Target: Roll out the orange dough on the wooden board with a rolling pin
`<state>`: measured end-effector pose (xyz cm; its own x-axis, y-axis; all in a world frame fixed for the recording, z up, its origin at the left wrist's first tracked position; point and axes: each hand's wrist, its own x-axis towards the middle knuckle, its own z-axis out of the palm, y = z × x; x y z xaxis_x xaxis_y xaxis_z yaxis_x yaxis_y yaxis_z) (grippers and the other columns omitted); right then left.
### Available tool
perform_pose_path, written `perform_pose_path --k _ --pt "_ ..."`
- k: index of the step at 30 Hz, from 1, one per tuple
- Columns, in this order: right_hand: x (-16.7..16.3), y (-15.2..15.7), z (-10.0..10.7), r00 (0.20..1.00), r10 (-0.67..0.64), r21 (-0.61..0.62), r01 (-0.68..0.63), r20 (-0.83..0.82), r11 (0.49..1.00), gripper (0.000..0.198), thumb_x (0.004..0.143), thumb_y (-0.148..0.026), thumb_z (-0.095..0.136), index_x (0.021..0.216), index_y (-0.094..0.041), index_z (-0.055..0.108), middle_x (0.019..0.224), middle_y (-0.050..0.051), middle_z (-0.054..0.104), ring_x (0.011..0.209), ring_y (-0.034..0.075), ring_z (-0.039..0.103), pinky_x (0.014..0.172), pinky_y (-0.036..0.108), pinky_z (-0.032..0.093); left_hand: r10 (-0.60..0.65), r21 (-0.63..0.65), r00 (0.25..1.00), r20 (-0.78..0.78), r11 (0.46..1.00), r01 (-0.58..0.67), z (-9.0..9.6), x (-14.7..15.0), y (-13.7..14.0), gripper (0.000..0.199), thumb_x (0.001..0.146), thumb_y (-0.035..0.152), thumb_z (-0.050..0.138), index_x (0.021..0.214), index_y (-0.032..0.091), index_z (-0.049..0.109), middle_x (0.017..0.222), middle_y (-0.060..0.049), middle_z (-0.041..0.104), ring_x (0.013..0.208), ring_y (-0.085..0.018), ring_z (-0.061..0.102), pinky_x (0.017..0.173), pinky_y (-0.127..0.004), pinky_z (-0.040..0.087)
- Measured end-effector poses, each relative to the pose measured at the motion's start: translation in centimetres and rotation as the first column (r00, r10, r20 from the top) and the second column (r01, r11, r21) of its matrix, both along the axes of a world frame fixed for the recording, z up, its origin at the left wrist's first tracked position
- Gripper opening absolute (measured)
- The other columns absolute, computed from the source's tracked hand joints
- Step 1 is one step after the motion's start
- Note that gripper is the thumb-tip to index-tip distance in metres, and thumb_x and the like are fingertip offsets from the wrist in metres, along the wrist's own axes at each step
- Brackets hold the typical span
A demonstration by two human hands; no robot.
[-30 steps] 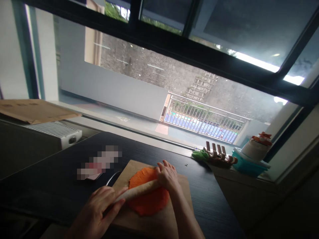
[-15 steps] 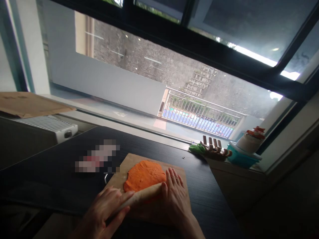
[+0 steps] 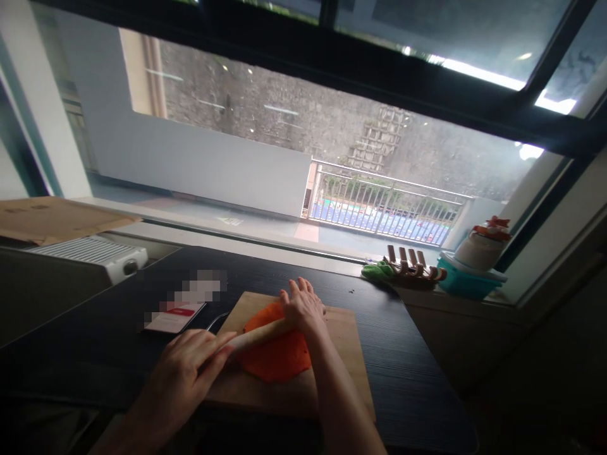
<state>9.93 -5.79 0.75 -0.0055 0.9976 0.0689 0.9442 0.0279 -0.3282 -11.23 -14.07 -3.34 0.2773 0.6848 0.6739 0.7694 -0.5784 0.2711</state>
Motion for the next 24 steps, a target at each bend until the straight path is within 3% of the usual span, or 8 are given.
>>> perform_pose_path --k 3,5,7,9,13,16,20,24 --pt "1.9 -4.6 -1.5 0.998 0.032 0.076 -0.036 0.053 0.996 0.048 0.096 -0.037 0.025 0.131 -0.019 0.053 0.148 0.005 0.036 0.140 0.019 0.022 0.113 0.036 0.019 -0.043 -0.030 0.998 -0.042 0.999 0.042 -0.3 0.6 -1.1 0.026 0.090 0.034 0.048 0.110 0.027 0.064 0.080 0.001 0.065 0.078 -0.017 0.059 0.082 -0.036 0.045" --pt "3.4 -8.2 -2.6 0.995 0.032 0.131 -0.044 0.098 0.990 0.050 0.096 -0.032 0.022 0.136 -0.016 0.047 0.145 0.005 0.040 0.139 0.017 0.025 0.114 0.034 0.016 -0.042 -0.036 0.998 -0.049 0.999 0.041 -0.6 1.0 -2.0 0.030 0.086 0.027 0.052 0.115 0.028 0.061 0.086 0.000 0.065 0.082 -0.018 0.060 0.085 -0.037 0.045" --pt "4.6 -11.0 -3.3 0.990 0.015 0.169 -0.039 0.141 0.985 0.053 0.096 -0.037 0.025 0.140 -0.013 0.041 0.146 0.007 0.039 0.137 0.019 0.028 0.114 0.035 0.017 -0.038 -0.066 0.997 -0.071 0.997 0.033 -0.4 1.0 -2.4 0.041 0.080 0.016 0.052 0.118 0.029 0.059 0.092 -0.001 0.065 0.088 -0.018 0.060 0.089 -0.037 0.045" --pt "5.0 -12.2 -3.2 0.988 0.012 0.200 -0.044 0.157 0.979 0.051 0.095 -0.040 0.029 0.137 -0.016 0.045 0.143 0.006 0.043 0.133 0.021 0.035 0.112 0.036 0.020 -0.051 -0.128 0.991 -0.122 0.991 0.035 0.5 0.8 -2.0 0.048 0.075 0.010 0.050 0.118 0.029 0.059 0.094 -0.001 0.065 0.092 -0.019 0.059 0.093 -0.039 0.043" --pt "4.1 -9.5 -1.8 0.995 0.001 0.187 -0.020 0.101 0.982 0.044 0.096 -0.038 0.027 0.115 -0.022 0.063 0.135 0.006 0.052 0.124 0.022 0.045 0.104 0.036 0.033 -0.084 -0.279 0.978 -0.193 0.960 0.028 3.7 1.5 2.1 0.046 0.076 0.009 0.042 0.114 0.024 0.064 0.099 -0.004 0.067 0.098 -0.019 0.059 0.095 -0.037 0.042" --pt "2.7 -6.1 -1.2 0.995 -0.028 0.160 0.013 0.096 0.987 0.043 0.096 -0.033 0.026 0.114 -0.020 0.063 0.132 0.009 0.054 0.125 0.024 0.045 0.105 0.037 0.031 -0.092 -0.402 0.980 -0.174 0.916 0.014 5.3 4.0 6.9 0.042 0.082 0.013 0.037 0.113 0.016 0.064 0.114 -0.008 0.066 0.107 -0.017 0.058 0.095 -0.029 0.042" --pt "1.6 -4.3 -1.7 0.986 -0.128 0.118 0.114 0.112 0.986 0.045 0.094 -0.034 0.030 0.127 -0.017 0.056 0.142 0.012 0.044 0.135 0.029 0.032 0.107 0.044 0.026 0.018 -0.478 0.959 -0.283 0.864 -0.157 4.8 7.6 12.2 0.043 0.091 0.030 0.031 0.116 0.011 0.060 0.119 -0.015 0.063 0.115 -0.023 0.055 0.096 -0.035 0.042" --pt "0.9 -5.9 -2.0 0.983 -0.129 0.134 0.111 0.133 0.985 0.048 0.095 -0.034 0.026 0.126 -0.013 0.056 0.143 0.014 0.041 0.138 0.029 0.025 0.110 0.046 0.019 0.040 -0.509 0.942 -0.333 0.833 -0.216 3.3 8.5 13.4 0.052 0.090 0.044 0.029 0.125 0.013 0.053 0.133 -0.016 0.055 0.127 -0.029 0.044 0.103 -0.050 0.032"
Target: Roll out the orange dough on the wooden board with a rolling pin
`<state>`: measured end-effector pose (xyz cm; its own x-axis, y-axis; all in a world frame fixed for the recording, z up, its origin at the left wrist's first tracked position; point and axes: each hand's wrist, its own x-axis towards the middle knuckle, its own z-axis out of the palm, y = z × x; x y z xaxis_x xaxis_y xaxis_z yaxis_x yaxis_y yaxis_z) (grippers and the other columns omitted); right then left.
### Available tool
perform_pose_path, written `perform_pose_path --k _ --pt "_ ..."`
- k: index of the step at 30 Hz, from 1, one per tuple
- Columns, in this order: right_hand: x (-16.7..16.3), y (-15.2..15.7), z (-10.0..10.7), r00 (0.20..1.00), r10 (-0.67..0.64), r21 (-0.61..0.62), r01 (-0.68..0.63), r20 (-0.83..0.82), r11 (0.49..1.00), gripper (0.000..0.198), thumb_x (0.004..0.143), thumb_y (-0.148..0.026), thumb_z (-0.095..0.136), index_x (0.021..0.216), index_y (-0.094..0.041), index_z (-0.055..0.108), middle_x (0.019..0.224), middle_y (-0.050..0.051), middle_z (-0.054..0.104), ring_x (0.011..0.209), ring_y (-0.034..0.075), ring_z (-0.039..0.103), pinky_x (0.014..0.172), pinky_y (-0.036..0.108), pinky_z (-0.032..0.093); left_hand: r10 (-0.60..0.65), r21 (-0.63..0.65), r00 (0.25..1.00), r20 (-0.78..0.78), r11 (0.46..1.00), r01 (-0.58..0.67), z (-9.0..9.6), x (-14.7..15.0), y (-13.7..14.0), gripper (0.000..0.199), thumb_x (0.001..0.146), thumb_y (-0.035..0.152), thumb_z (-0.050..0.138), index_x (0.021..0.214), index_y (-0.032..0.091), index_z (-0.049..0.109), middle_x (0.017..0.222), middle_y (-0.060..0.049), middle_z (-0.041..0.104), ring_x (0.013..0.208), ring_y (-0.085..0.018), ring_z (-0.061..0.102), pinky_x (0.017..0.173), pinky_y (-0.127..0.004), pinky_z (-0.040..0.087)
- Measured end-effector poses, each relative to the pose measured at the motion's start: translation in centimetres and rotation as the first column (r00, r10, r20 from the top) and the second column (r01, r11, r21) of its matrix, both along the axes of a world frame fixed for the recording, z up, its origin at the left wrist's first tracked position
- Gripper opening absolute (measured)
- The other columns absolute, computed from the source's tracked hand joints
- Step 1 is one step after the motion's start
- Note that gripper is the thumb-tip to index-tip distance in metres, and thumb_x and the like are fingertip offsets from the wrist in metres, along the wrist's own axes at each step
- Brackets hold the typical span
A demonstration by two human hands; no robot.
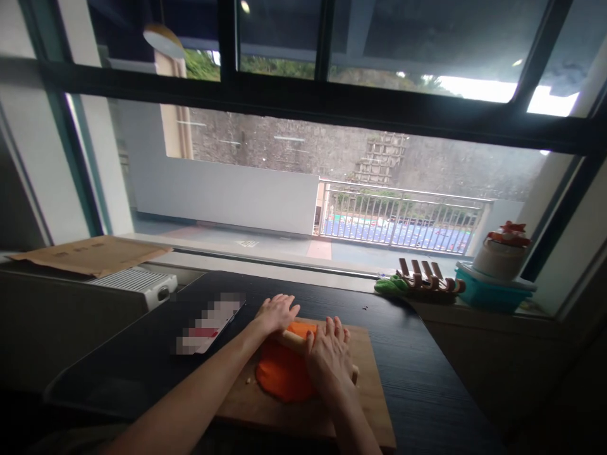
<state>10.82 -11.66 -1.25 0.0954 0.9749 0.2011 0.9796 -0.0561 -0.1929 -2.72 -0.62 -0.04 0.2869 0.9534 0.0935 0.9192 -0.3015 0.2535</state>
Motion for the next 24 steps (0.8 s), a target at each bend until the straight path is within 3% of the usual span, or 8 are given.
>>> perform_pose_path --k 5,9,12,15,18,21,24 --pt "-2.2 -3.9 -0.1 1.000 0.015 0.051 -0.016 0.010 0.999 0.050 0.096 -0.033 0.023 0.131 -0.010 0.053 0.145 0.012 0.039 0.140 0.028 0.018 0.112 0.045 0.016 -0.042 -0.080 0.995 -0.095 0.996 0.034 -0.3 -2.3 -3.1 0.058 0.092 0.043 0.021 0.140 0.016 0.037 0.148 -0.010 0.036 0.139 -0.025 0.026 0.111 -0.052 0.020" --pt "-3.7 -7.1 -1.1 0.998 0.061 0.097 -0.060 -0.003 0.993 0.052 0.095 -0.033 0.026 0.139 -0.010 0.042 0.148 0.011 0.033 0.141 0.025 0.018 0.114 0.042 0.013 -0.110 -0.021 0.982 -0.151 0.994 0.108 -0.1 -4.7 -6.8 0.054 0.093 0.036 0.020 0.138 0.016 0.041 0.148 -0.010 0.036 0.140 -0.025 0.025 0.111 -0.053 0.019" --pt "-3.3 -7.4 -0.9 0.992 0.127 0.086 -0.125 -0.021 0.988 0.050 0.095 -0.034 0.026 0.134 -0.013 0.050 0.147 0.010 0.036 0.141 0.024 0.017 0.113 0.041 0.016 -0.138 -0.001 0.975 -0.174 0.990 0.140 0.1 -5.6 -8.3 0.052 0.092 0.032 0.020 0.136 0.016 0.044 0.148 -0.011 0.036 0.140 -0.025 0.024 0.111 -0.054 0.020" --pt "-1.6 -4.9 0.5 0.991 0.127 0.017 -0.127 -0.037 0.992 0.051 0.096 -0.034 0.022 0.116 -0.013 0.064 0.144 0.012 0.042 0.141 0.026 0.017 0.111 0.039 0.024 -0.122 -0.046 0.974 -0.192 0.992 0.115 0.5 -4.9 -7.8 0.053 0.090 0.027 0.021 0.137 0.013 0.043 0.149 -0.013 0.034 0.140 -0.027 0.024 0.111 -0.056 0.019" --pt "-0.2 -1.5 1.6 0.997 0.034 -0.073 -0.039 -0.065 0.997 0.047 0.095 -0.034 0.026 0.124 -0.013 0.058 0.146 0.015 0.037 0.140 0.029 0.019 0.110 0.045 0.024 -0.094 -0.104 0.980 -0.175 0.992 0.076 0.8 -3.2 -5.6 0.058 0.086 0.025 0.028 0.140 0.008 0.037 0.150 -0.015 0.029 0.140 -0.027 0.023 0.111 -0.053 0.018" --pt "-0.1 0.8 1.3 0.996 0.030 -0.126 -0.040 -0.080 0.991 0.046 0.094 -0.034 0.029 0.127 -0.016 0.055 0.146 0.015 0.037 0.139 0.030 0.021 0.110 0.050 0.019 -0.061 -0.099 0.988 -0.143 0.994 0.048 0.5 -1.2 -3.1 0.064 0.083 0.027 0.034 0.142 0.005 0.031 0.151 -0.016 0.028 0.140 -0.027 0.023 0.112 -0.049 0.020" --pt "-0.6 1.2 0.5 0.998 0.038 -0.106 -0.042 -0.045 0.993 0.047 0.093 -0.031 0.028 0.128 -0.016 0.055 0.146 0.014 0.037 0.139 0.030 0.020 0.110 0.051 0.017 -0.004 -0.087 0.995 -0.099 0.996 -0.005 -0.2 0.1 -1.6 0.064 0.087 0.037 0.027 0.143 0.005 0.029 0.148 -0.017 0.034 0.138 -0.028 0.029 0.110 -0.048 0.025"
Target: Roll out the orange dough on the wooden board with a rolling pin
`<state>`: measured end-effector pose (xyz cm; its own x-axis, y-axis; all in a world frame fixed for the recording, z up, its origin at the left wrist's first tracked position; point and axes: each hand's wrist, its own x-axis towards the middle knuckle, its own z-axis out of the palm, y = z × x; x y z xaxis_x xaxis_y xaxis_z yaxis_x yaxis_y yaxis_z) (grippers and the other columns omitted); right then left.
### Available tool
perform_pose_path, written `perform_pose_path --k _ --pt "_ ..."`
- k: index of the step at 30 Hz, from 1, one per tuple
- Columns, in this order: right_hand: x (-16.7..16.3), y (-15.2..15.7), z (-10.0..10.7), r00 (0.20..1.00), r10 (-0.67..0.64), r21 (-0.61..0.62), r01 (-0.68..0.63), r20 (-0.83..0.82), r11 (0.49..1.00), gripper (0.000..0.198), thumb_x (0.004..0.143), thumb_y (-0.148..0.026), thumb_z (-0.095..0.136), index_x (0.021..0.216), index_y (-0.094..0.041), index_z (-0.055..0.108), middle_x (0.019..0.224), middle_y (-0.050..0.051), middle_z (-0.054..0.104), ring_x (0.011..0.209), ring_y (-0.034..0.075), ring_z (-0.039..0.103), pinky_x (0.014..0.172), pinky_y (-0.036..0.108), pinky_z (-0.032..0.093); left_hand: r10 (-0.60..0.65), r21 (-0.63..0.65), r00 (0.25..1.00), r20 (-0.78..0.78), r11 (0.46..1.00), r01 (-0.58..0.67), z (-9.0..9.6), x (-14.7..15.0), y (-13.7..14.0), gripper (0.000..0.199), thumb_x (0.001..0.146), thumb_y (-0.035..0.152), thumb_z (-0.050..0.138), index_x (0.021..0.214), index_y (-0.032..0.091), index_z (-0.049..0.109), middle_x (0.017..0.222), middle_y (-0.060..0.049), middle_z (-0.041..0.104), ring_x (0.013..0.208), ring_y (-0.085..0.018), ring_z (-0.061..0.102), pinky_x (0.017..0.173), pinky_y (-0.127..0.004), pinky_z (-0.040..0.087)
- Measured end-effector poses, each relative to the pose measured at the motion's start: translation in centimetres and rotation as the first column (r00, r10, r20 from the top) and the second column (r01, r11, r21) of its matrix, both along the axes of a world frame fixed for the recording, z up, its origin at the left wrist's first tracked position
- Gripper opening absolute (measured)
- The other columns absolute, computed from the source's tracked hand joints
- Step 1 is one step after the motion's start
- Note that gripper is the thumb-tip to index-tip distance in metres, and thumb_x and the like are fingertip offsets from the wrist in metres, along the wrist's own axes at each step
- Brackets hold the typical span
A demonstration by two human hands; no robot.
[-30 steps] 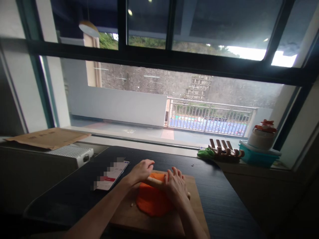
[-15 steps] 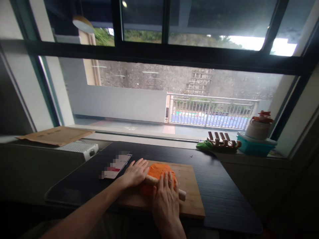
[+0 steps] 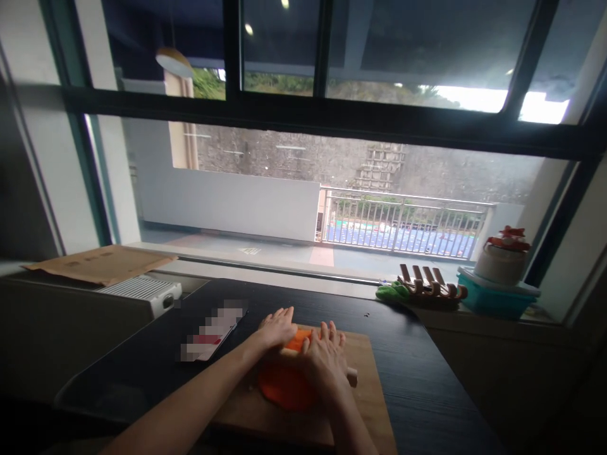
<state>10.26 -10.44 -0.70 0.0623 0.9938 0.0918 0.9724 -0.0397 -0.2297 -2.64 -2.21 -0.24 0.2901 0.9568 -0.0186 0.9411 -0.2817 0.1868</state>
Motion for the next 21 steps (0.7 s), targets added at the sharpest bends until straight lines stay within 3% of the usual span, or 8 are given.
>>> perform_pose_path --k 4,7,11,14,17,21 --pt "-0.8 -1.8 0.0 0.999 -0.029 0.059 0.027 0.033 0.998 0.046 0.093 -0.031 0.028 0.123 -0.014 0.059 0.145 0.014 0.039 0.139 0.030 0.021 0.110 0.049 0.016 0.055 0.141 0.993 0.109 0.987 -0.070 -0.6 0.1 -0.5 0.066 0.092 0.046 0.012 0.144 0.008 0.028 0.149 -0.013 0.034 0.139 -0.026 0.025 0.112 -0.048 0.020" --pt "-1.7 -4.5 -0.3 0.999 -0.022 0.128 0.015 0.049 0.992 0.048 0.095 -0.033 0.025 0.122 -0.014 0.060 0.146 0.011 0.038 0.140 0.030 0.018 0.111 0.049 0.015 0.048 0.087 0.993 0.104 0.995 -0.057 -0.6 -0.8 -2.7 0.065 0.092 0.048 0.013 0.144 0.011 0.029 0.150 -0.011 0.033 0.140 -0.026 0.024 0.112 -0.051 0.019" --pt "-3.0 -8.6 -1.9 0.998 0.006 0.219 -0.020 0.065 0.976 0.052 0.096 -0.034 0.026 0.139 -0.012 0.042 0.148 0.009 0.033 0.141 0.026 0.015 0.113 0.047 0.013 0.003 0.102 0.999 0.039 0.995 -0.007 -0.5 -2.4 -6.4 0.065 0.092 0.047 0.016 0.145 0.013 0.029 0.152 -0.010 0.028 0.141 -0.026 0.019 0.114 -0.051 0.013" --pt "-3.1 -10.3 -2.5 0.996 0.061 0.211 -0.074 0.068 0.975 0.053 0.095 -0.038 0.028 0.142 -0.014 0.038 0.150 0.007 0.030 0.141 0.024 0.015 0.114 0.045 0.012 -0.033 0.123 0.999 0.013 0.992 0.031 -0.4 -3.3 -8.4 0.063 0.092 0.046 0.017 0.144 0.015 0.032 0.151 -0.009 0.031 0.142 -0.024 0.019 0.115 -0.051 0.011" --pt "-2.2 -9.7 -1.4 0.995 0.084 0.137 -0.091 0.055 0.986 0.051 0.096 -0.038 0.024 0.136 -0.017 0.048 0.148 0.007 0.035 0.142 0.025 0.013 0.112 0.044 0.019 -0.047 0.106 0.999 0.003 0.993 0.047 -0.2 -3.6 -8.9 0.063 0.092 0.046 0.017 0.144 0.014 0.032 0.151 -0.009 0.030 0.142 -0.023 0.017 0.115 -0.051 0.010" --pt "-0.5 -6.1 0.6 1.000 0.024 0.032 -0.024 0.014 0.999 0.051 0.096 -0.036 0.022 0.130 -0.016 0.054 0.147 0.011 0.037 0.141 0.028 0.014 0.108 0.043 0.028 -0.051 0.059 0.999 -0.002 0.997 0.051 0.5 -2.9 -7.6 0.063 0.092 0.045 0.016 0.145 0.012 0.029 0.152 -0.010 0.026 0.142 -0.025 0.016 0.114 -0.053 0.009"
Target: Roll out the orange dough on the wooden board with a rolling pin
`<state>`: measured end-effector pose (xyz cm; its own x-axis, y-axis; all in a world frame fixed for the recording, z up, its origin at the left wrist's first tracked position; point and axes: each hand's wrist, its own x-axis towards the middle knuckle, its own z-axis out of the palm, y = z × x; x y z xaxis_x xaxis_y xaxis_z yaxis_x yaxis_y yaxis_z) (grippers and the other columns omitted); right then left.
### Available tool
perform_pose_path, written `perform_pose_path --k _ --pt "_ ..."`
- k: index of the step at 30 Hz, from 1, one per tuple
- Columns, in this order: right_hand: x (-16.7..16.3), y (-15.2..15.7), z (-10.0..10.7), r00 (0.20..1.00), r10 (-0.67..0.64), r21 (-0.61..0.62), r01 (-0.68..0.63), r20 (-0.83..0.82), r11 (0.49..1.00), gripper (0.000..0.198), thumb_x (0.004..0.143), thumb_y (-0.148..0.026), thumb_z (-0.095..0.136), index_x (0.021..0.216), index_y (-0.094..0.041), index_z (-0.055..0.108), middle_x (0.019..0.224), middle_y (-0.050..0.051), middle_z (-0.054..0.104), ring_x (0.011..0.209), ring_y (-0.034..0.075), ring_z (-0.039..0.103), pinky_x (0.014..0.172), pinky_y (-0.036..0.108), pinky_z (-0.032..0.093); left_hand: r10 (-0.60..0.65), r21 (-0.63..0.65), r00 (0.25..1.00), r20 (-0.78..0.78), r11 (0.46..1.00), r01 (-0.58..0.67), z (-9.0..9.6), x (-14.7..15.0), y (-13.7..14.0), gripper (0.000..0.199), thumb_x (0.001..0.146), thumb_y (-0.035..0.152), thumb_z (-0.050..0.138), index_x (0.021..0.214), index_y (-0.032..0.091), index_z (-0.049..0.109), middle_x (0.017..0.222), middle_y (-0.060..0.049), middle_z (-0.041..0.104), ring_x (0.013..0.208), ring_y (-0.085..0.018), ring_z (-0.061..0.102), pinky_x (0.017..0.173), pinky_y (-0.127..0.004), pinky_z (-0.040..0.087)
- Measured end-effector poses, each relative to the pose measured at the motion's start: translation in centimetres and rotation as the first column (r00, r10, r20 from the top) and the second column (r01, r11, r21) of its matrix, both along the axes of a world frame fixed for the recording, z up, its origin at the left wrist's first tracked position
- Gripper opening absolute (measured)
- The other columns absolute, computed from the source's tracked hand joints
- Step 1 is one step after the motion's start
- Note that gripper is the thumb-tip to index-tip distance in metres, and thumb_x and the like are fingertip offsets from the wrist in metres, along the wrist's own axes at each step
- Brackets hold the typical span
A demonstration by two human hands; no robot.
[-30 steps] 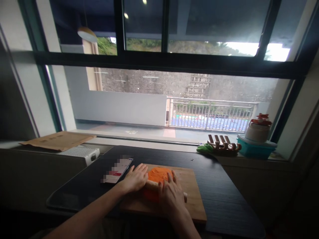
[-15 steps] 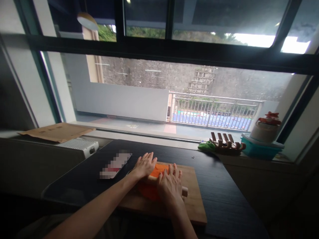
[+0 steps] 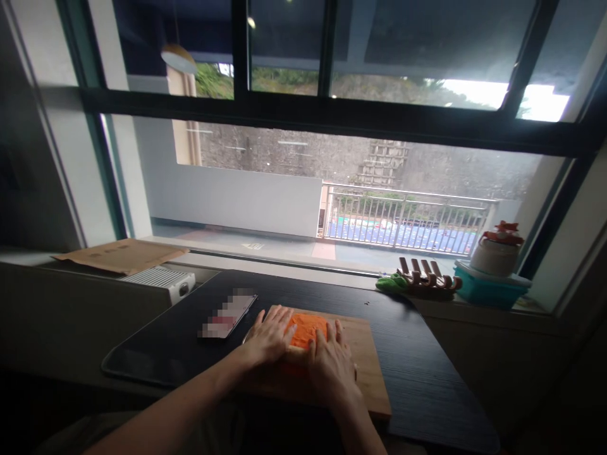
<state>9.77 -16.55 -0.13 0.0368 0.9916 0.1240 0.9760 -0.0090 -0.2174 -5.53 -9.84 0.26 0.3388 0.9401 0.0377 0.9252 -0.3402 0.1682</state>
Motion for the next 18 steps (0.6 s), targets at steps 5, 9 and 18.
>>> perform_pose_path --k 5,9,18 --pt "0.4 2.6 -0.5 0.997 -0.076 -0.003 0.076 0.020 0.997 0.048 0.095 -0.034 0.024 0.130 -0.020 0.054 0.146 0.009 0.038 0.140 0.028 0.018 0.111 0.047 0.018 -0.013 -0.052 1.000 0.002 0.999 0.013 0.0 0.5 1.7 0.065 0.092 0.046 0.017 0.145 0.010 0.029 0.152 -0.013 0.026 0.142 -0.026 0.016 0.113 -0.054 0.010" --pt "-0.1 1.0 -1.1 0.995 -0.068 0.062 0.064 0.067 0.996 0.048 0.095 -0.034 0.023 0.125 -0.021 0.059 0.146 0.007 0.039 0.140 0.027 0.018 0.112 0.046 0.015 -0.048 0.014 0.998 0.029 0.999 0.048 -0.6 0.2 1.1 0.060 0.092 0.044 0.022 0.143 0.015 0.034 0.151 -0.011 0.030 0.141 -0.025 0.020 0.114 -0.054 0.011" --pt "-1.8 -4.2 -2.6 0.995 -0.049 0.105 0.040 0.087 0.994 0.056 0.096 -0.038 0.020 0.139 -0.011 0.043 0.149 0.009 0.033 0.142 0.026 0.009 0.113 0.048 0.010 -0.094 0.106 0.994 0.047 0.990 0.089 -0.6 -1.6 -4.1 0.055 0.093 0.040 0.025 0.139 0.016 0.042 0.148 -0.009 0.036 0.141 -0.025 0.021 0.115 -0.053 0.010"
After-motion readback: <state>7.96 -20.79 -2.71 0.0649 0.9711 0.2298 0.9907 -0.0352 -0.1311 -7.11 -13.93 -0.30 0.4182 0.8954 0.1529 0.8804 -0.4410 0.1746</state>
